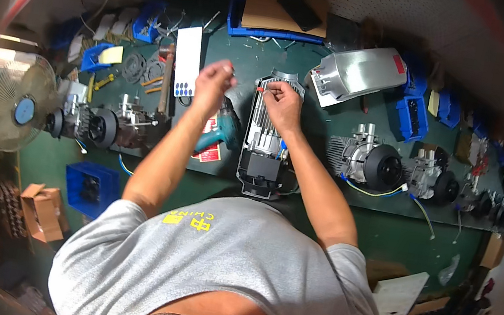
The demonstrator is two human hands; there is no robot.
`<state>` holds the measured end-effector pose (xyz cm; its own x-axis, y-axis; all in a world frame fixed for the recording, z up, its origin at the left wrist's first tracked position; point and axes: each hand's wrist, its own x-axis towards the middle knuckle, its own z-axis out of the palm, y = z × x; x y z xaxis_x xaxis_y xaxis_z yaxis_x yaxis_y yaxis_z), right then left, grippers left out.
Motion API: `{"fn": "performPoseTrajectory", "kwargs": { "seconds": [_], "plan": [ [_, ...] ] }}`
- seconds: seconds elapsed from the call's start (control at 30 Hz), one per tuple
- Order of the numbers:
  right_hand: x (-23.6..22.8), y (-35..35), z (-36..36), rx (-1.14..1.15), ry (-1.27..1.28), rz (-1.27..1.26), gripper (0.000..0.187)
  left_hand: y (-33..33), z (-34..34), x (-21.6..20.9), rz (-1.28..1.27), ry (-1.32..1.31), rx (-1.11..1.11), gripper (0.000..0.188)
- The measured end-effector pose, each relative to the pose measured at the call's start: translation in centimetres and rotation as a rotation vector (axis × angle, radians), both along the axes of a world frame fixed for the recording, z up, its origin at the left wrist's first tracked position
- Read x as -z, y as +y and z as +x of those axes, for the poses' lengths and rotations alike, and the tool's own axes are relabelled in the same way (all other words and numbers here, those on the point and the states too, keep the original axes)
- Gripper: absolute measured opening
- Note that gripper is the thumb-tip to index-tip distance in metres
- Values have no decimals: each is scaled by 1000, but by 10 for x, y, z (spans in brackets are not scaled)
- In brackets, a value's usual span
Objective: The person assembles an electronic device on a workbench. They connect wires to a motor, attach a black plastic housing, and use a power drill to secure screws. The person also handles a silver metal casing and places it on the device.
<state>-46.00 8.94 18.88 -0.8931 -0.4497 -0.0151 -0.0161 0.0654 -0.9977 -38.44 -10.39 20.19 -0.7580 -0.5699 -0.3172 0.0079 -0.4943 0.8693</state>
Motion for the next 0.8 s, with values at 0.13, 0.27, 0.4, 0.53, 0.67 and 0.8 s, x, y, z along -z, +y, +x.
{"fn": "performPoseTrajectory", "kwargs": {
  "seconds": [0.13,0.27,0.4,0.53,0.67,0.8],
  "plan": [
    [-52,17,19,-103,-469,-176,18,71,33,-39,272,87,147,25],
    [-59,48,29,-61,-582,-287,20,100,36,-46,344,120,225,26],
    [-58,77,30,-68,-581,-319,22,120,37,-49,147,43,290,25],
    [-71,96,35,-98,-664,-367,26,139,40,-56,-209,88,426,29],
    [-54,112,32,-115,-724,-392,28,143,42,-47,-773,104,493,23],
    [-42,127,39,-133,-759,-388,28,152,47,-38,-743,71,474,22]
  ]
}}
